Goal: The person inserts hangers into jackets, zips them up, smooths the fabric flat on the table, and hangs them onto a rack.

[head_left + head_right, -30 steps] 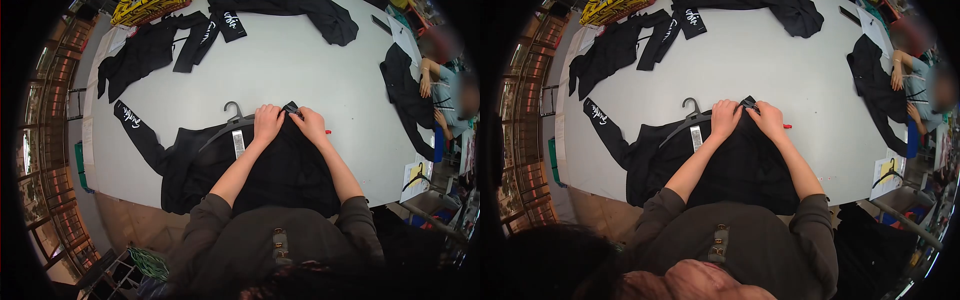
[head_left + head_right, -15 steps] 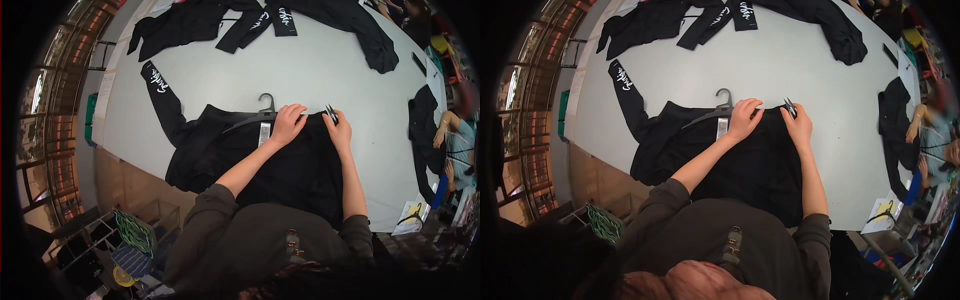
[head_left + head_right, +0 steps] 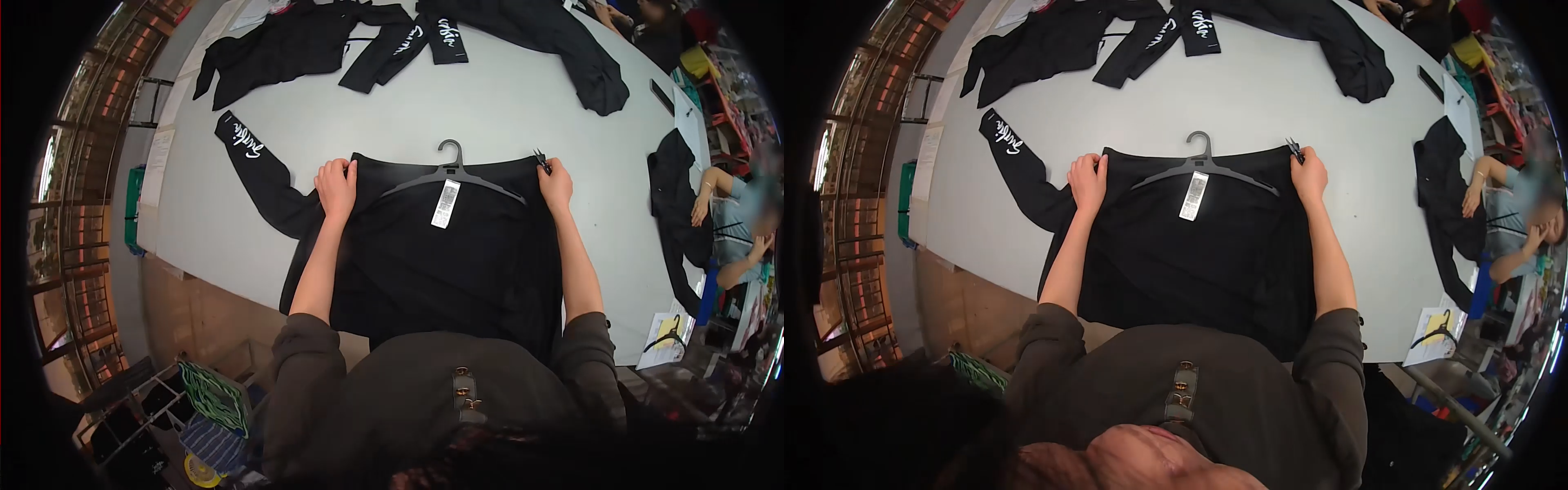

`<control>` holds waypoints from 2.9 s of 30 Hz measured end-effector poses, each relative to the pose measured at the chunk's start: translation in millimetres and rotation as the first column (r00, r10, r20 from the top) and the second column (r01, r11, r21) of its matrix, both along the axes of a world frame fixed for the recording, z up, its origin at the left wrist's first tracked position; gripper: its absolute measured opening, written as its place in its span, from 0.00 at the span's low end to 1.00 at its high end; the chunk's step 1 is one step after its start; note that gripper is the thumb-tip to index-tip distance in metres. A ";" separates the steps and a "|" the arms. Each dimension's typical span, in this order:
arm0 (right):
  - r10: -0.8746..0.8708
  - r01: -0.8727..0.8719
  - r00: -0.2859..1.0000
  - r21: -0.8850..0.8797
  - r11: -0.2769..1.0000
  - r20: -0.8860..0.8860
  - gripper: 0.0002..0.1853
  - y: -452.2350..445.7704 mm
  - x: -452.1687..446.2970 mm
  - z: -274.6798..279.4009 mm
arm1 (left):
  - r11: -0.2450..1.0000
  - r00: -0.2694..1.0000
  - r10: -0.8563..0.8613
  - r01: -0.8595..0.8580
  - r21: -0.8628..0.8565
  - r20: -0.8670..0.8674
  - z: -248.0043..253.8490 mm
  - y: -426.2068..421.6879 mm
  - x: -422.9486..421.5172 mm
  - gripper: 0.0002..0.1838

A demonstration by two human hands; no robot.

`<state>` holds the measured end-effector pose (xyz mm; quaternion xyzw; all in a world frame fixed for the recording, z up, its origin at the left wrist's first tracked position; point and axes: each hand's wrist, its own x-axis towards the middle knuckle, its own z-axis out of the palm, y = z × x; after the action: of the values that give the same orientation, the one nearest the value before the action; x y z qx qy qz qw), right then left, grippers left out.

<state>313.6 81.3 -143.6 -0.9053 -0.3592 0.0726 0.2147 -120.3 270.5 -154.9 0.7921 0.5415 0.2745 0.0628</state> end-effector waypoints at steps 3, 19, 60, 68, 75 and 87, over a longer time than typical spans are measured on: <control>-0.108 0.108 0.994 0.049 0.993 0.010 0.15 4.3 27.4 2.7 | 0.993 0.992 -0.107 0.104 0.048 0.065 -7.7 23.7 42.6 0.11; 0.045 0.202 0.892 0.485 0.851 -0.450 0.09 -110.5 -44.1 73.0 | 0.938 0.930 -0.344 0.346 0.007 0.127 6.8 21.6 62.9 0.13; -0.167 0.154 0.986 0.496 0.854 -0.019 0.09 -229.1 -153.4 -24.2 | 0.975 0.973 -0.220 0.220 0.006 0.067 9.4 -195.3 -113.9 0.11; -0.127 0.115 0.992 0.469 0.876 -0.007 0.09 -231.3 -150.2 -24.9 | 0.985 0.984 -0.171 0.173 -0.018 0.050 11.4 -232.2 -130.8 0.12; -0.124 0.110 0.992 0.450 0.886 0.002 0.09 -233.0 -147.1 -29.3 | 0.989 0.988 -0.138 0.141 -0.034 0.074 8.4 -246.3 -138.0 0.15; -0.131 0.241 0.959 0.478 0.844 -0.253 0.09 -231.5 -141.9 -18.5 | 0.950 0.953 -0.299 0.293 -0.106 -0.048 29.6 -219.8 -128.5 0.18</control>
<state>171.7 -150.2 -162.1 -0.8354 -0.2508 0.0501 0.4866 -248.9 50.7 -125.4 0.8686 0.4311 0.2101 0.1246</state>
